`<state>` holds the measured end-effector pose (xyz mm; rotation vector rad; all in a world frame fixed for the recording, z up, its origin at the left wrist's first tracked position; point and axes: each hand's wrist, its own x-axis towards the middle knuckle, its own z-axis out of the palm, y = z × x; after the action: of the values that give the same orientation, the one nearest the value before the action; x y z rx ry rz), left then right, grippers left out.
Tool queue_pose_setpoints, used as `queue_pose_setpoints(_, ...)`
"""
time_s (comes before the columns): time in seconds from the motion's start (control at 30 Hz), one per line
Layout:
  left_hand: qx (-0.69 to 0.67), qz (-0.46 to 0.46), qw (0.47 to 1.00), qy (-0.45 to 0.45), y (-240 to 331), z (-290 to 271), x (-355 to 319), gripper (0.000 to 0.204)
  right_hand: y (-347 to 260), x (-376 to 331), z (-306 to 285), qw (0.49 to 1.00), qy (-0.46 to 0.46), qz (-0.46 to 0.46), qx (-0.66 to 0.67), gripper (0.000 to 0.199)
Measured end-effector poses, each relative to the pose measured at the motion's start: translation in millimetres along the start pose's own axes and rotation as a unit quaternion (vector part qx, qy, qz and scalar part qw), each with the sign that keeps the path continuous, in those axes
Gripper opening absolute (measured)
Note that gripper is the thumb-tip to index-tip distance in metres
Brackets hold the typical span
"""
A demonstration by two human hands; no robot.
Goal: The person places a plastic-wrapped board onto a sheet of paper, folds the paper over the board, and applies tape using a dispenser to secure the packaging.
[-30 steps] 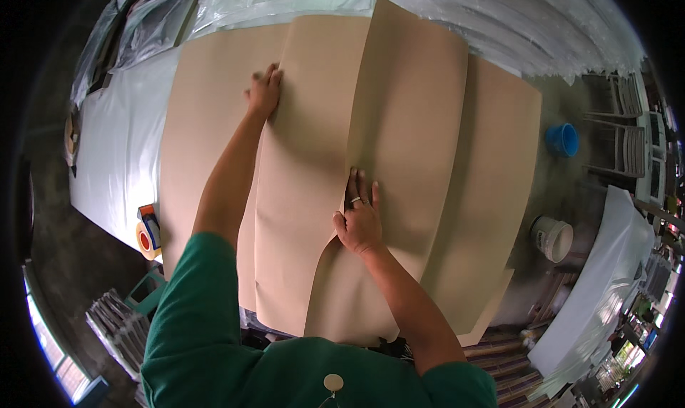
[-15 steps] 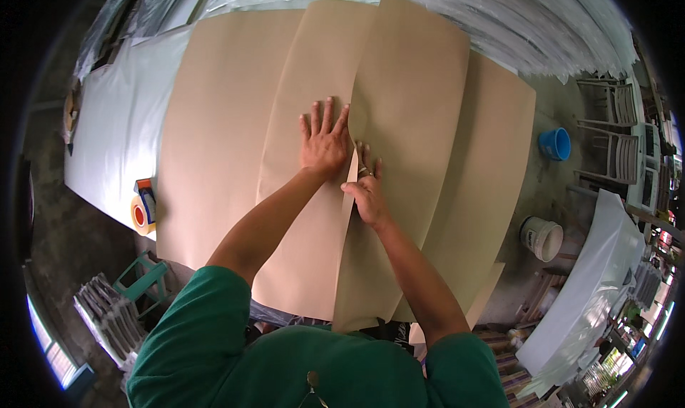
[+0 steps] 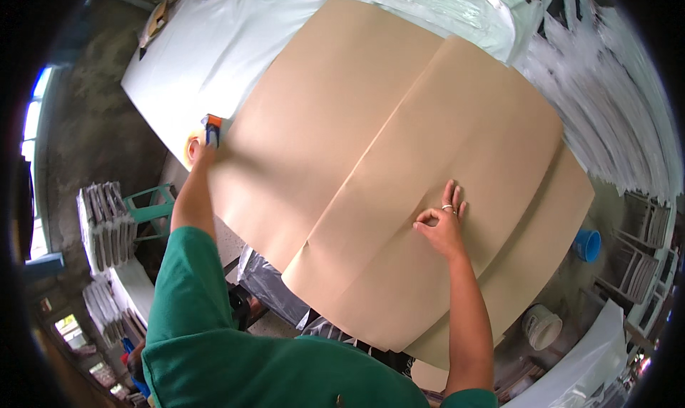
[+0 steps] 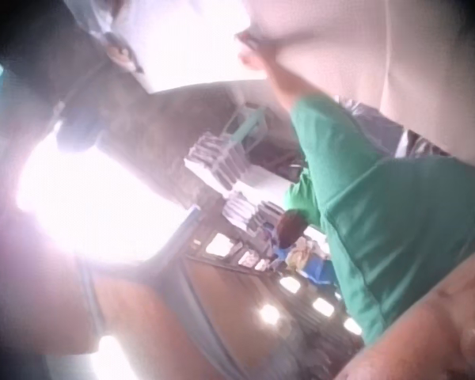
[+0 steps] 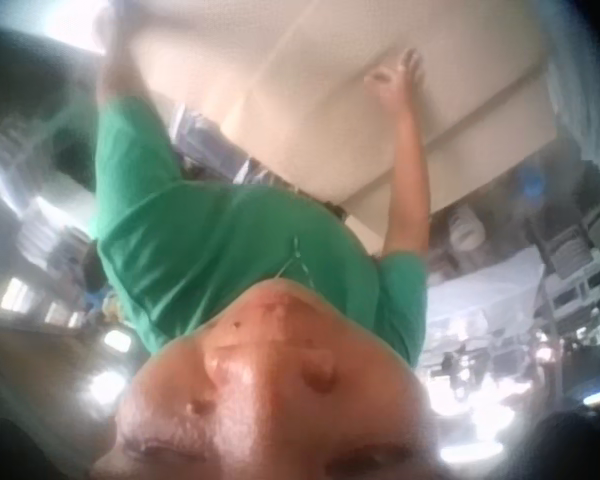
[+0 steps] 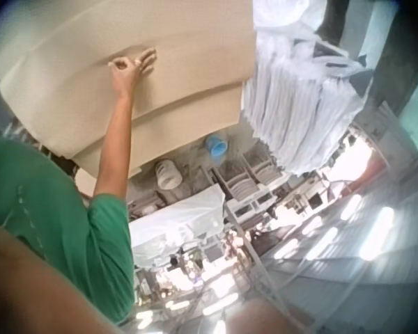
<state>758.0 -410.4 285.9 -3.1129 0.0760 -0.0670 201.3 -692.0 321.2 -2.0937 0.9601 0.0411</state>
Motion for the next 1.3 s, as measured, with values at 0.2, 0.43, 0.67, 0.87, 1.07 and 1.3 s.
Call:
queue_pose_setpoints(0.2, -0.128, 0.170, 0.976, 0.048, -16, -9, -5, 0.067, 2, 4, 5, 0.998, 0.051, -0.002, -0.021, 0.071)
queue_pose_setpoints(0.43, -0.358, 0.473, 0.805, -0.032, 217, -223, -225, 0.062, -3, 4, -16, 0.973, 0.074, 0.151, -0.161, 0.124)
queue_pose_setpoints(0.67, -0.089, 0.564, 0.749, -0.337, 428, -167, -349, 0.058, -4, 6, -18, 0.976, 0.081, 0.134, -0.154, 0.136)
queue_pose_setpoints(0.87, 0.175, 0.509, 0.676, -0.503, 444, -154, -376, 0.048, 6, 9, -20, 0.971, 0.022, 0.153, -0.184, 0.139)
queue_pose_setpoints(1.07, 0.369, 0.429, 0.601, -0.564, 268, -81, -380, 0.071, 12, 8, -25, 0.968, 0.016, 0.153, -0.200, 0.140)
queue_pose_setpoints(1.3, 0.304, 0.515, 0.579, -0.555, 196, -91, -490, 0.062, -1, 2, -34, 0.978, -0.017, 0.119, -0.169, 0.137)
